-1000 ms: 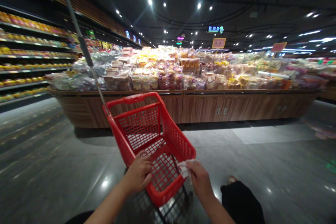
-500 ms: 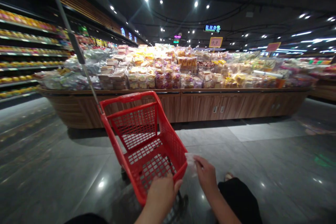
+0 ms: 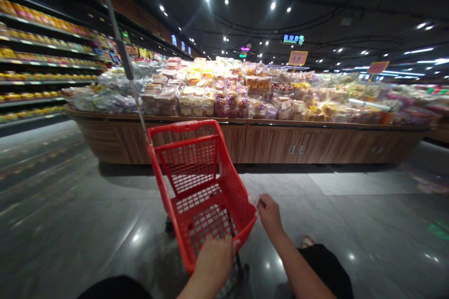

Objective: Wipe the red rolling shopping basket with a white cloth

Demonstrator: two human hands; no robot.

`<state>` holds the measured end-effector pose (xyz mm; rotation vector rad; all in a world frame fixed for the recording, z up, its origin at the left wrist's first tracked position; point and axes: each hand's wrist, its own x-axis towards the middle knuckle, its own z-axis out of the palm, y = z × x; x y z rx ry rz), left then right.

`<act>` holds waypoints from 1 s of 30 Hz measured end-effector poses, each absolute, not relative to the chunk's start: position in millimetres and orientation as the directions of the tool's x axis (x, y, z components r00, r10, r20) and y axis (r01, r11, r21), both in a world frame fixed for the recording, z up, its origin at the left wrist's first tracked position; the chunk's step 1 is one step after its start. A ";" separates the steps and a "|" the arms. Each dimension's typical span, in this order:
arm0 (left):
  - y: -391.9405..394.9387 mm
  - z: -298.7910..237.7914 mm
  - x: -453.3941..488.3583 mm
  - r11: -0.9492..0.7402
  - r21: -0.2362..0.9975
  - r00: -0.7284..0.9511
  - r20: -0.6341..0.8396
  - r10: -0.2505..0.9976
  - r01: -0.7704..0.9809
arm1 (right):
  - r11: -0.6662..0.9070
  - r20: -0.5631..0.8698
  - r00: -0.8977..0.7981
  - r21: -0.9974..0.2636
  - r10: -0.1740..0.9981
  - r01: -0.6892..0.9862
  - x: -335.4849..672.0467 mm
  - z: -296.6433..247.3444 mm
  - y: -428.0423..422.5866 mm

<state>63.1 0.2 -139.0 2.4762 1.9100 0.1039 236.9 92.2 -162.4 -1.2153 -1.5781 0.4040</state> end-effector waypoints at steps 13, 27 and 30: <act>-3.2 -145.8 39.1 -0.321 0.062 0.317 0.065 0.946 0.945 | 0.421 0.543 0.196 -0.792 0.816 0.443 260.6 -163.7 40.1; -5.2 -145.8 22.3 -0.382 0.014 0.379 0.109 0.919 0.924 | 0.427 0.467 0.011 -0.817 0.884 0.388 220.2 -161.8 67.8; -5.3 -146.0 21.9 -0.387 0.013 0.383 0.113 0.917 0.922 | 0.390 0.418 -0.017 -0.831 0.908 0.396 228.1 -165.7 53.8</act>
